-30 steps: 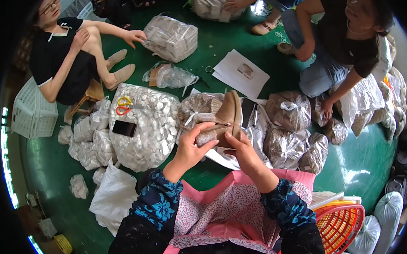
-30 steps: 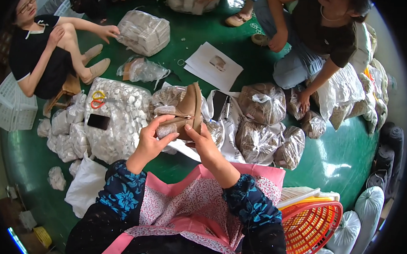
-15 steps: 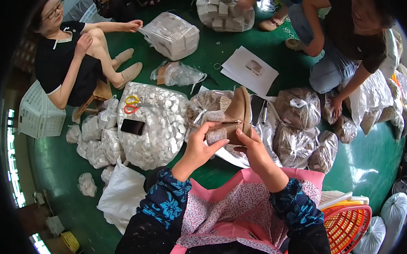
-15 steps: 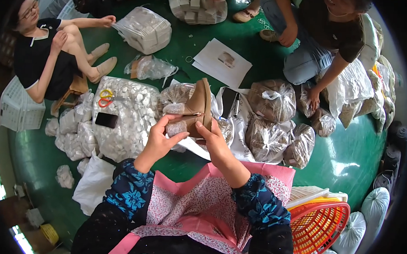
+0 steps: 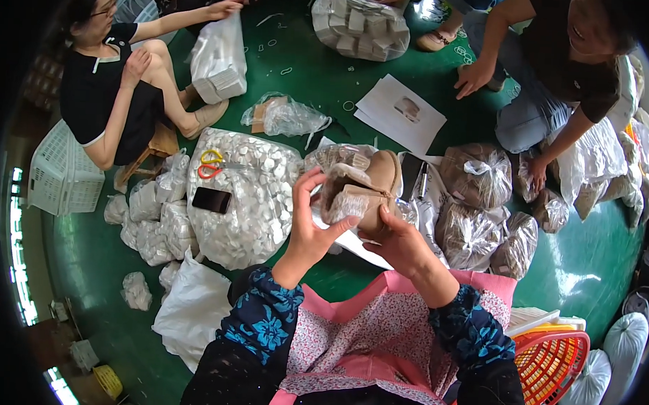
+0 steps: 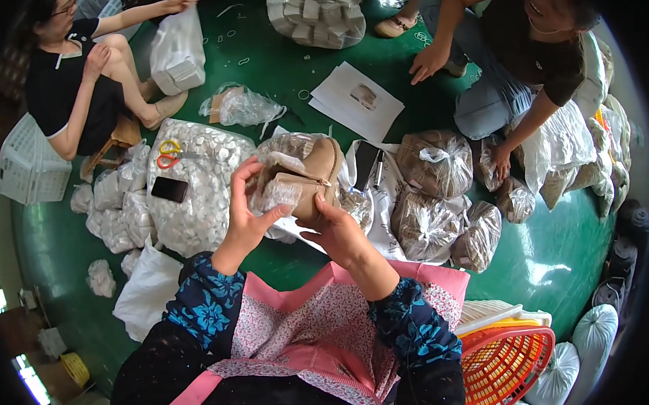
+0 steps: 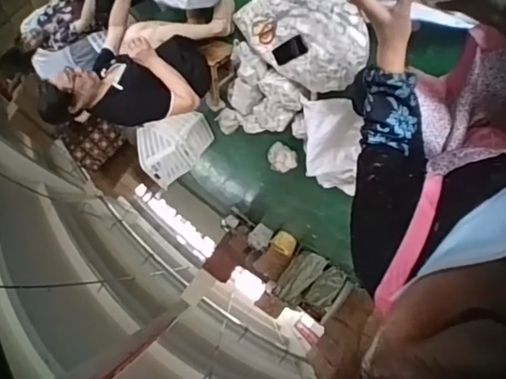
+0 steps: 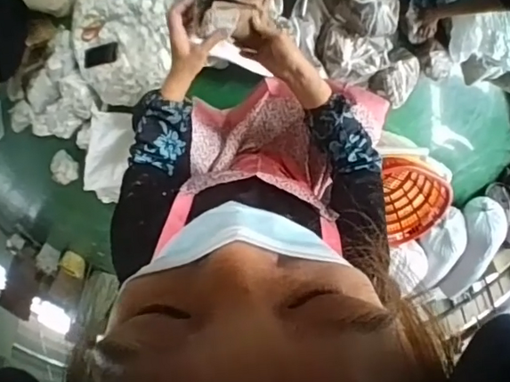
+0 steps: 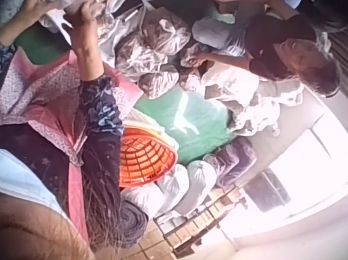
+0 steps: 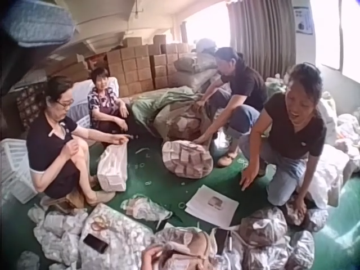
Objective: Inspect finished shoes and pack them into individual plastic bags with labels.
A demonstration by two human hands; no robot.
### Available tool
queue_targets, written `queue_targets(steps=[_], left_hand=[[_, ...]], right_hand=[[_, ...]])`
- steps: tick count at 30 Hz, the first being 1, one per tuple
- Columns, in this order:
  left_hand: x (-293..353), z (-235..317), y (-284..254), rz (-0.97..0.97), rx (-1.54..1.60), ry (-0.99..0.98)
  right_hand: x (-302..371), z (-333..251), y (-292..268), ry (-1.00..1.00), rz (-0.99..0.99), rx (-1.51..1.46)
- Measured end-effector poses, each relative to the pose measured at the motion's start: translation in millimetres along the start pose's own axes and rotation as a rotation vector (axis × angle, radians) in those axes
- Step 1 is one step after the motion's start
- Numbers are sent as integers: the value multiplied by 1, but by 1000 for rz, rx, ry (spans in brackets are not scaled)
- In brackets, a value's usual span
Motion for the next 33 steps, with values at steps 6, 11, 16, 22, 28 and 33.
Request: queue_targets(steps=[6,11,16,22,28,33], left_hand=[[0,-19,7,-76,529,-228],[2,-35,0,54,433,-269],[0,-27,-7,53,150,-180],[-3,-41,1,-66,221,-367],[-4,-44,-5,-93,177,-365],[-2,-44,-9,-76,213,-349]], right_hand=[[7,-9,13,-179,19,265],[13,-14,29,-301,-11,338],[7,-20,27,-454,-34,343],[9,-22,29,-430,-26,447],[5,-14,25,-246,-69,335],[6,-8,23,-180,-52,254]])
Point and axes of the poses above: each hand's wrist, its own x-axis away from the middle knuckle, its own y-axis out of the palm, z = x × y, the point moved 5 cm from there along -x, towards the middle knuckle, and after that the axes turned 8 degrees about -x, right-handed, at the moved point
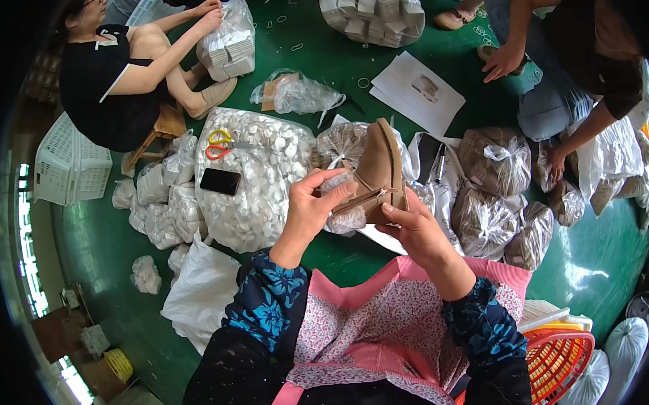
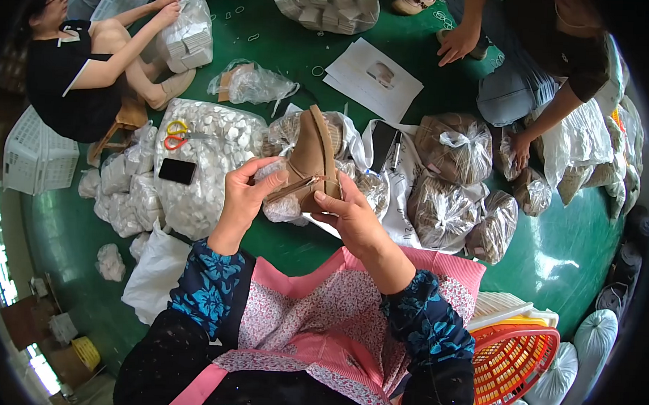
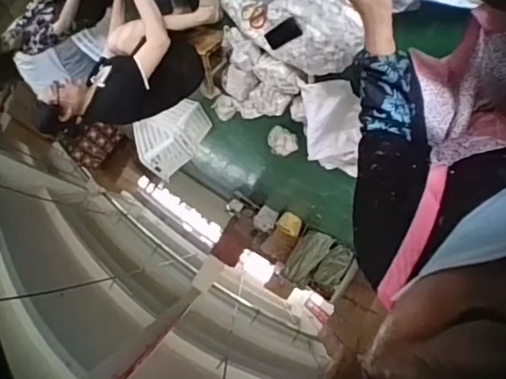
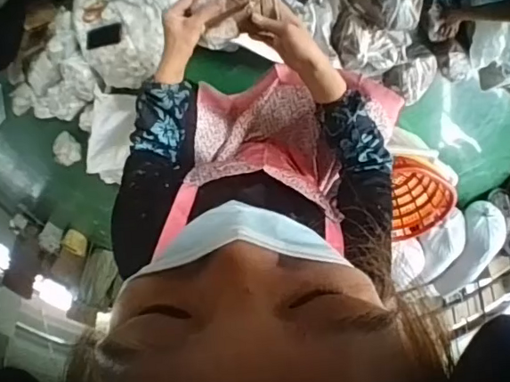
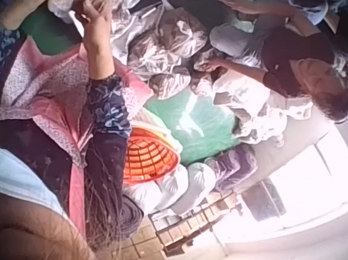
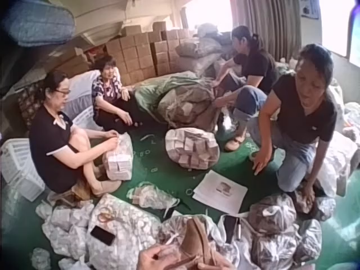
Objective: Inspect finished shoes and pack them into individual plastic bags with labels.
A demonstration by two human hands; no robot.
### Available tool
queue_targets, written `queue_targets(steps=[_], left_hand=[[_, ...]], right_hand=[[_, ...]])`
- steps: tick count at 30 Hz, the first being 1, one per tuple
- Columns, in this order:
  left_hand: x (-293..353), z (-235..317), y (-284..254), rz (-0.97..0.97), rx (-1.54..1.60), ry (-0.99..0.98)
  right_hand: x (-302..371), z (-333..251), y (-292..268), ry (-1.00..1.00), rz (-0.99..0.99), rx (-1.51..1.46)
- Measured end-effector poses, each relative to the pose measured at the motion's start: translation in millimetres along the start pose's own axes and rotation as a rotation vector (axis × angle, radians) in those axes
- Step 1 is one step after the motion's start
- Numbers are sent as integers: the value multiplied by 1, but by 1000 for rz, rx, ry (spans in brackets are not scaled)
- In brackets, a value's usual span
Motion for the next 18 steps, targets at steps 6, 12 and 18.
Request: queue_targets(steps=[6,12,18], left_hand=[[0,-5,-5,34,-15,-2],[3,-7,-11,45,113,-93],[3,-2,-3,5,469,-216]], right_hand=[[1,4,-2,43,4,-34],[2,3,-1,30,-36,-19],[8,-3,5,-32,-70,-29]])
Point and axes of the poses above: each hand's wrist, its own x-axis away from the middle knuckle, its own y-axis out of the palm, z = x × y, the point moved 5 cm from there along -x, towards the middle knuckle, and after that the axes turned 8 degrees about -x, right-handed, at the moved point
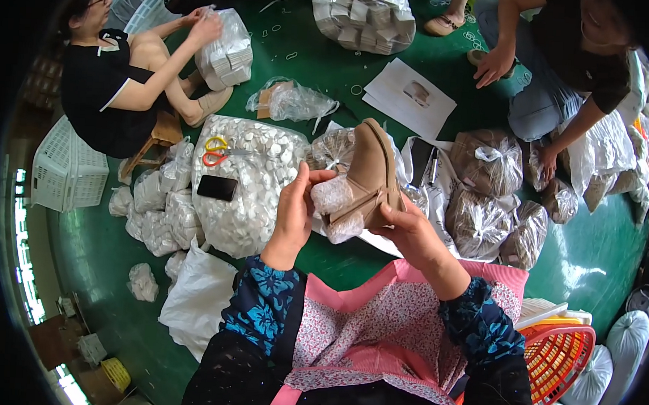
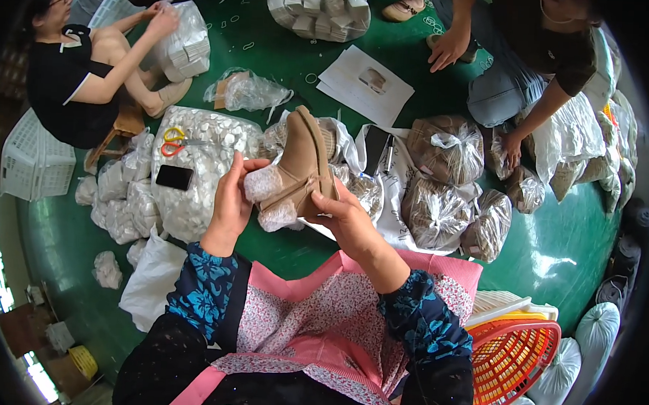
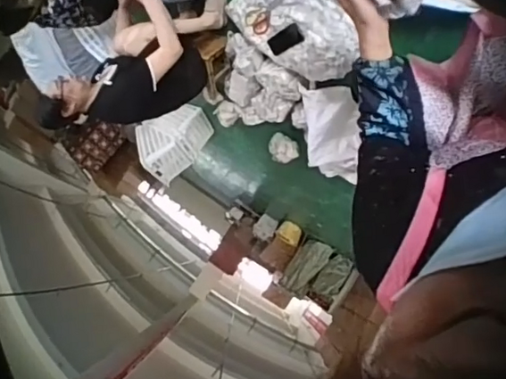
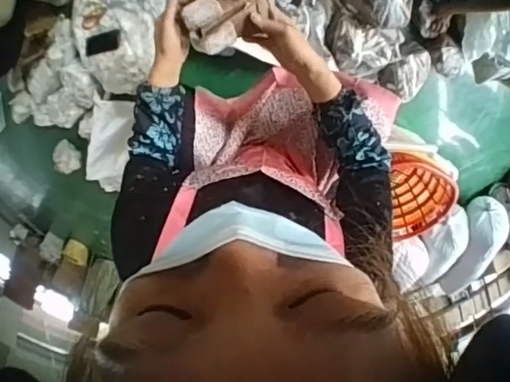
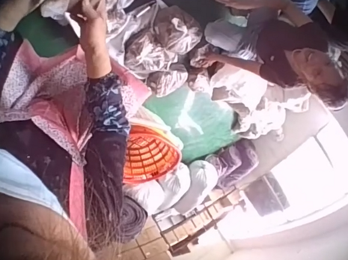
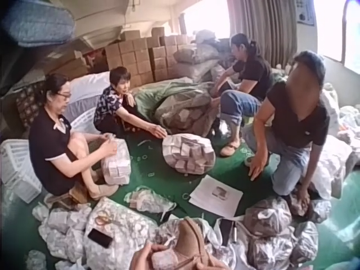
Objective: Inspect finished shoes and pack them into individual plastic bags with labels.
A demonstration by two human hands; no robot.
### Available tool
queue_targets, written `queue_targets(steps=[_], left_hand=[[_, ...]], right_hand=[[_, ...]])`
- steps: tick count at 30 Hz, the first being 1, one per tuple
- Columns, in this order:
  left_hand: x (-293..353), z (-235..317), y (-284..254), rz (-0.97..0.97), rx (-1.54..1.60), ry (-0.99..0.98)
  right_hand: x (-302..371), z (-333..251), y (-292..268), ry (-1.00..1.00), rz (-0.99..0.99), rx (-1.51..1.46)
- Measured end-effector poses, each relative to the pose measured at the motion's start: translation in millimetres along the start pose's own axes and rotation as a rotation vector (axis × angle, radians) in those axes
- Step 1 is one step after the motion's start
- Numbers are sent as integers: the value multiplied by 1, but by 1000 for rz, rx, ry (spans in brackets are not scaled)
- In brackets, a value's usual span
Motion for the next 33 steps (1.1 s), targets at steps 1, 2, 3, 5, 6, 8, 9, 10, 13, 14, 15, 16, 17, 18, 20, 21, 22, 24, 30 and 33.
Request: queue_targets(steps=[1,2,3,5,6,8,9,10,13,14,15,16,17,18,20,21,22,24,30,33], left_hand=[[-1,-1,2,-33,69,-46],[-1,-2,5,-66,139,-92],[-4,-13,-4,-126,133,-96],[-7,-26,-5,-135,82,-67],[-3,-28,-6,-97,1,-133],[1,-15,18,-380,199,-29],[4,-7,26,-383,207,14],[6,-2,30,-394,241,16],[4,0,28,-362,184,65],[7,3,27,-346,140,58],[8,3,27,-332,96,49],[9,1,27,-332,99,48],[10,-3,27,-341,53,40],[11,-4,29,-349,7,33],[13,-3,34,-359,0,40],[13,-5,36,-372,53,29],[13,-6,37,-384,106,18],[15,5,39,-359,86,84],[14,9,33,-207,64,81],[7,-1,23,-77,-33,11]], right_hand=[[0,1,-1,-2,33,-19],[-4,5,-5,19,39,-15],[-5,8,-4,23,29,-9],[-3,16,6,153,-197,-423],[-6,24,6,206,-203,-449],[0,30,12,302,-274,-464],[4,31,16,305,-286,-526],[3,33,17,303,-281,-555],[-4,45,2,282,-143,-477],[-8,49,-3,280,-101,-372],[-10,51,-8,276,-58,-266],[-9,54,-12,308,-55,-300],[-8,54,-12,337,-113,-412],[-7,51,-9,365,-173,-524],[-6,53,-12,360,-118,-499],[-5,53,-11,372,-139,-509],[-4,53,-9,383,-161,-520],[-1,51,-1,393,-132,-510],[-4,62,5,457,-203,-366],[-2,67,-6,429,80,-6]])
Point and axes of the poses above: each hand's wrist, its own x-axis away from the middle knuckle, its own y-axis out of the palm, z = x × y, the point moved 5 cm from there along -x, towards the middle knuckle, and after that the axes turned 8 degrees about -x, right-handed, at the moved point
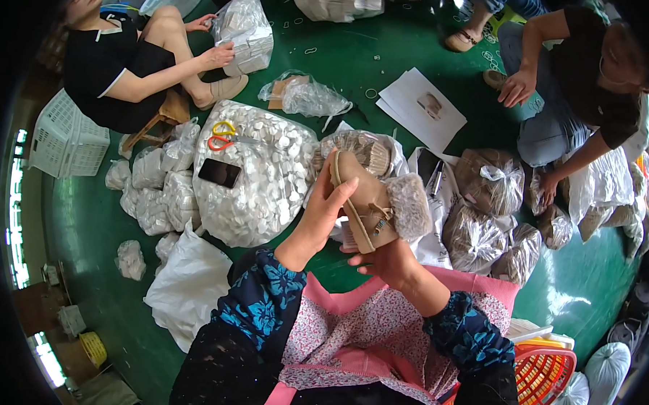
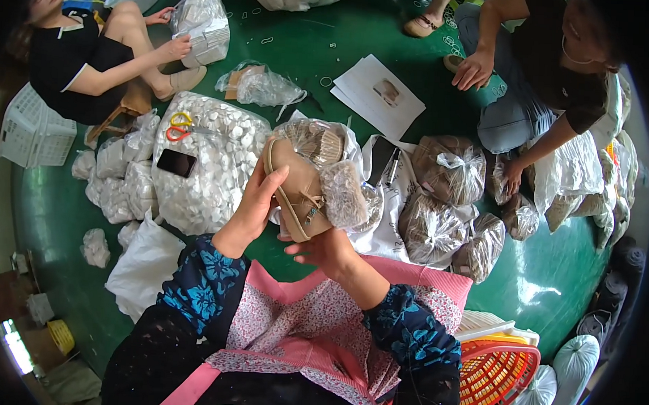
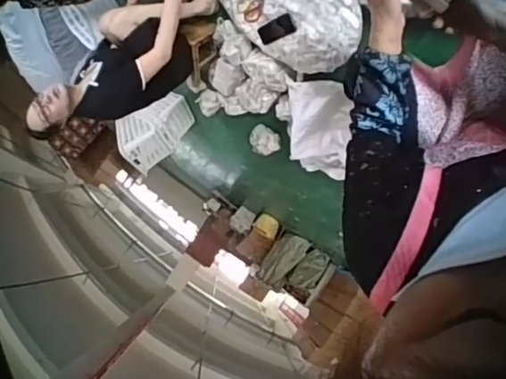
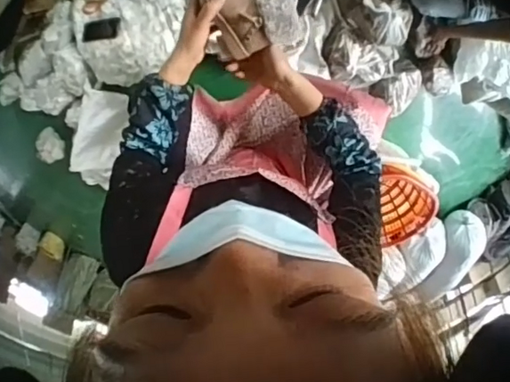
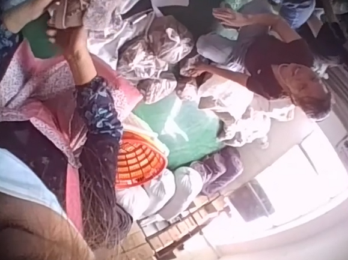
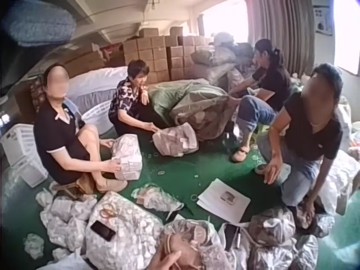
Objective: Inspect finished shoes and pack them into individual plastic bags with labels.
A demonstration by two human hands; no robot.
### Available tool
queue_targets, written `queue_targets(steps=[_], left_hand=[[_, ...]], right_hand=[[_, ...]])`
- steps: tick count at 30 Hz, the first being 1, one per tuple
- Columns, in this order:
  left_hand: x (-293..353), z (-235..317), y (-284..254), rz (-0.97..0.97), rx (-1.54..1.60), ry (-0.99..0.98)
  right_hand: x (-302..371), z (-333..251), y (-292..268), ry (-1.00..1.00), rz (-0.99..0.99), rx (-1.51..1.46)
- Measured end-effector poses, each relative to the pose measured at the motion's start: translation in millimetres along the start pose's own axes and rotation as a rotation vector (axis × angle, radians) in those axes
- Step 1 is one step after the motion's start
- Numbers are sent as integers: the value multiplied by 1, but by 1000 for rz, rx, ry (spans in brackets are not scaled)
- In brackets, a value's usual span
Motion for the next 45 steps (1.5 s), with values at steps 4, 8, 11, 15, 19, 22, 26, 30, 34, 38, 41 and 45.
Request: queue_targets(steps=[4,8,11,15,19,22,26,30,34,38,41,45], left_hand=[[0,-5,-5,66,-61,-96],[0,-3,-13,115,-120,-59],[-1,-6,-19,136,-137,-42],[-2,-3,-13,104,-145,-42],[-8,-18,-20,98,-190,32],[-6,-16,-19,90,-335,138],[-7,-19,-21,77,-364,123],[-6,-20,-21,49,-394,160],[-9,-21,-20,43,-328,108],[-11,-23,-26,57,-332,148],[-10,-21,-26,58,-351,158],[-7,-14,-31,210,-676,328]], right_hand=[[2,-2,-22,-226,308,228],[18,-35,-15,-586,307,121],[37,-47,10,-714,367,14],[32,-46,-2,-440,250,12],[25,-35,-12,-286,154,-68],[22,-37,-13,-302,140,-54],[24,-37,-8,-235,129,-20],[18,-26,-8,-191,193,2],[15,-24,-13,-262,147,-41],[17,-25,-8,-254,138,-54],[19,-25,-5,-240,107,-70],[18,-24,-6,-255,108,-40]])
Point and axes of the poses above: each hand's wrist, its own x-axis away from the middle knuckle, its own y-axis out of the palm, z = x × y, the point moved 5 cm from there along -x, towards the middle knuckle, and after that the axes turned 8 degrees about -x, right-handed, at the moved point
